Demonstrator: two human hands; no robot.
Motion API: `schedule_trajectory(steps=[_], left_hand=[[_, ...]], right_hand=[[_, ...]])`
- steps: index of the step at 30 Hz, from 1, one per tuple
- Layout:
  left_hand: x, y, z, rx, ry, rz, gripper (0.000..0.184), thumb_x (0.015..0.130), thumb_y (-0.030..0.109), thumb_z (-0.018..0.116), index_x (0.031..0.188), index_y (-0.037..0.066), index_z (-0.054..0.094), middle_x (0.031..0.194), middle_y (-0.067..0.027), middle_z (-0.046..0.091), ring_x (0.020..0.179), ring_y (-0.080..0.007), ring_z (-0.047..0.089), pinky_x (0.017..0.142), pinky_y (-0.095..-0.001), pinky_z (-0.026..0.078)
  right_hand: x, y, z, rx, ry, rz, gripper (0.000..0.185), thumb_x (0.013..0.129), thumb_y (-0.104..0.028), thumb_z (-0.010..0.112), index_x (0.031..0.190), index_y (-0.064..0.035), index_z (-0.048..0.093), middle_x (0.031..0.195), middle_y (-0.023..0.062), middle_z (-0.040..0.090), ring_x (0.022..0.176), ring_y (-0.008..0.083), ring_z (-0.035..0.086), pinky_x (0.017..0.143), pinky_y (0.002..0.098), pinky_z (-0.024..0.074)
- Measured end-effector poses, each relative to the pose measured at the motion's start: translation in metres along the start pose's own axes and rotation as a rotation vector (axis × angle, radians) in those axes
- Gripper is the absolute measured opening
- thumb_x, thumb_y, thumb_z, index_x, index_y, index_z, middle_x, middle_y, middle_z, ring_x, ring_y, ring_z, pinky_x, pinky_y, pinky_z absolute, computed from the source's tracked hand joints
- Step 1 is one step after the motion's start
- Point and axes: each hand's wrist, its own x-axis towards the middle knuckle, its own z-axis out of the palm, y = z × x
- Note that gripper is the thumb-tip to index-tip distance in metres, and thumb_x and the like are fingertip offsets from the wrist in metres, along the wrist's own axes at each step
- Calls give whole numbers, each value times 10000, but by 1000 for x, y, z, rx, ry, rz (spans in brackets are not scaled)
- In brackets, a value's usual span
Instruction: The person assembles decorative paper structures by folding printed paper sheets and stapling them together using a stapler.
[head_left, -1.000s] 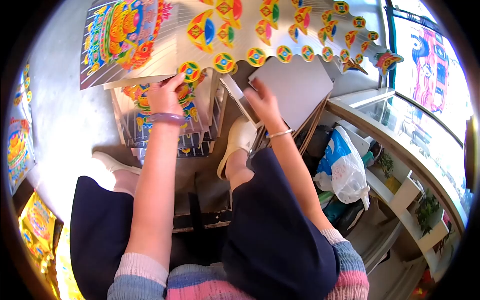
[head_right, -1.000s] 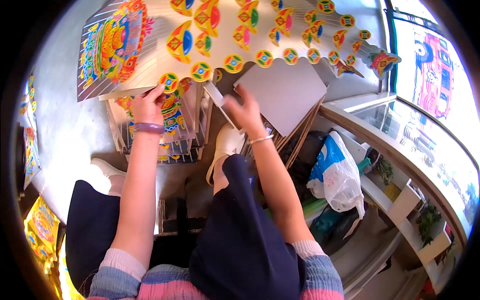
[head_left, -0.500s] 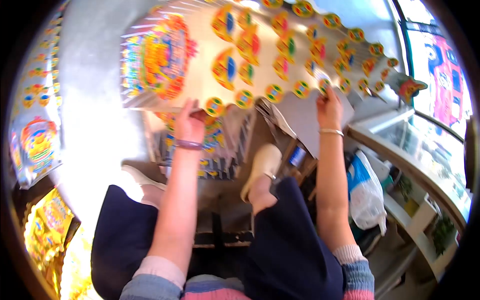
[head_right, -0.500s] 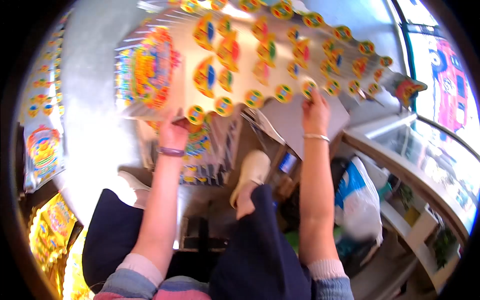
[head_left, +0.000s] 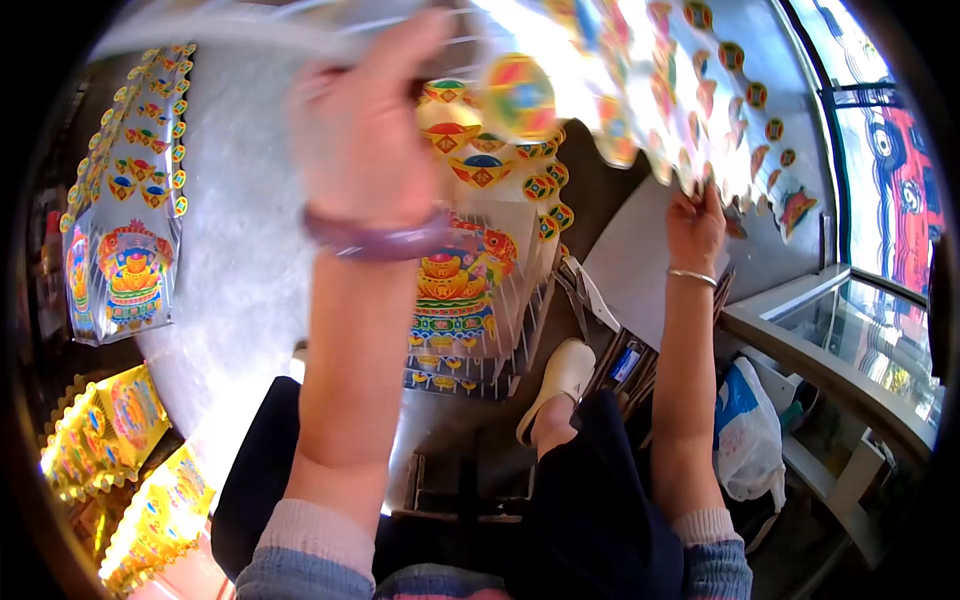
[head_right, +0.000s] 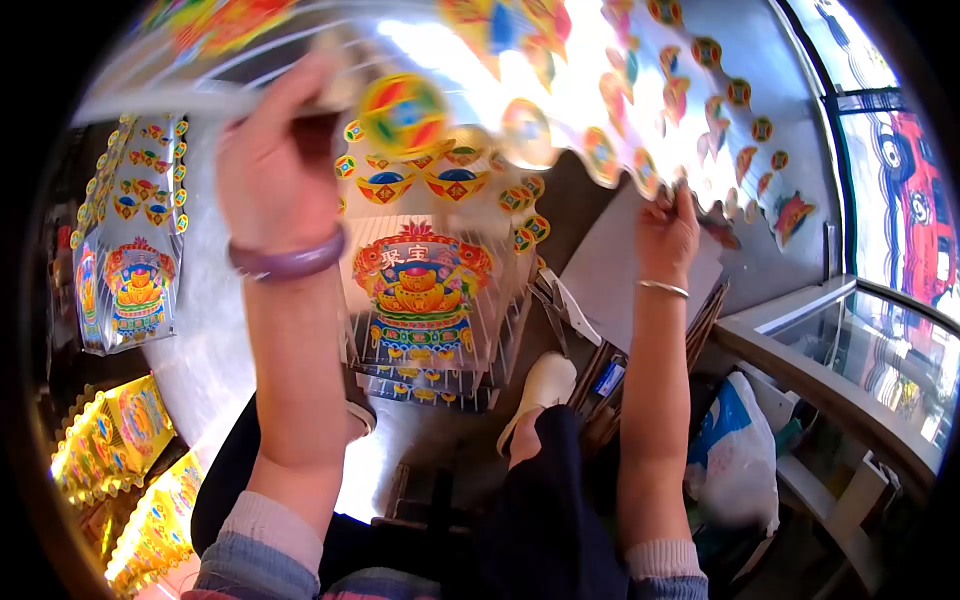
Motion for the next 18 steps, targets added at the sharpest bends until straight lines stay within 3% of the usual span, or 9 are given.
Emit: schedule_trajectory(steps=[2,5,6,11,13,15,18], left_hand=[[-27,31,14,35,331,-113,219,783,48,490,973,-22,574,1008,-134,586,980,-254,532,883,-394,398],[-35,-5,-66,-214,470,-132,138,811,187,541,833,57,580,802,-52,600,774,-194,565,763,-380,442],[-37,-52,-154,-313,465,-126,225,824,292,541,879,75,560,832,-58,591,761,-202,549,744,-383,437],[-151,-169,-157,-686,517,-607,569,796,522,472,1130,61,468,1080,-141,549,971,-279,523,792,-416,432],[-177,-171,-104,-546,530,-806,466,788,425,560,1083,70,499,992,-119,582,912,-240,551,730,-359,449],[-184,-186,-79,-609,593,-842,307,774,281,628,994,84,547,883,-64,599,855,-187,560,712,-321,453],[-190,-201,-73,-656,635,-861,176,776,187,635,914,94,576,813,-24,595,781,-149,562,684,-312,456]], right_hand=[[-35,28,55,-61,52,-1,63,843,-104,518,822,-48,540,663,10,497,533,80,426,424,178,336],[-46,55,51,-195,25,35,101,818,-119,564,738,-68,529,613,-9,470,490,75,405,433,188,338],[-48,66,44,-272,104,21,116,805,-119,579,713,-71,526,596,-13,464,479,74,398,437,193,336],[-61,119,-19,-457,220,80,107,776,-102,607,705,-44,551,621,1,509,501,81,435,453,205,332],[-70,122,-33,-532,212,101,95,782,-100,617,755,-33,556,665,10,535,506,84,448,440,189,329],[-73,118,-43,-577,218,80,94,781,-102,620,758,-31,561,659,4,532,512,81,447,451,191,330],[-73,111,-49,-632,244,66,91,782,-104,621,759,-33,570,653,-5,527,524,78,447,473,200,335]])
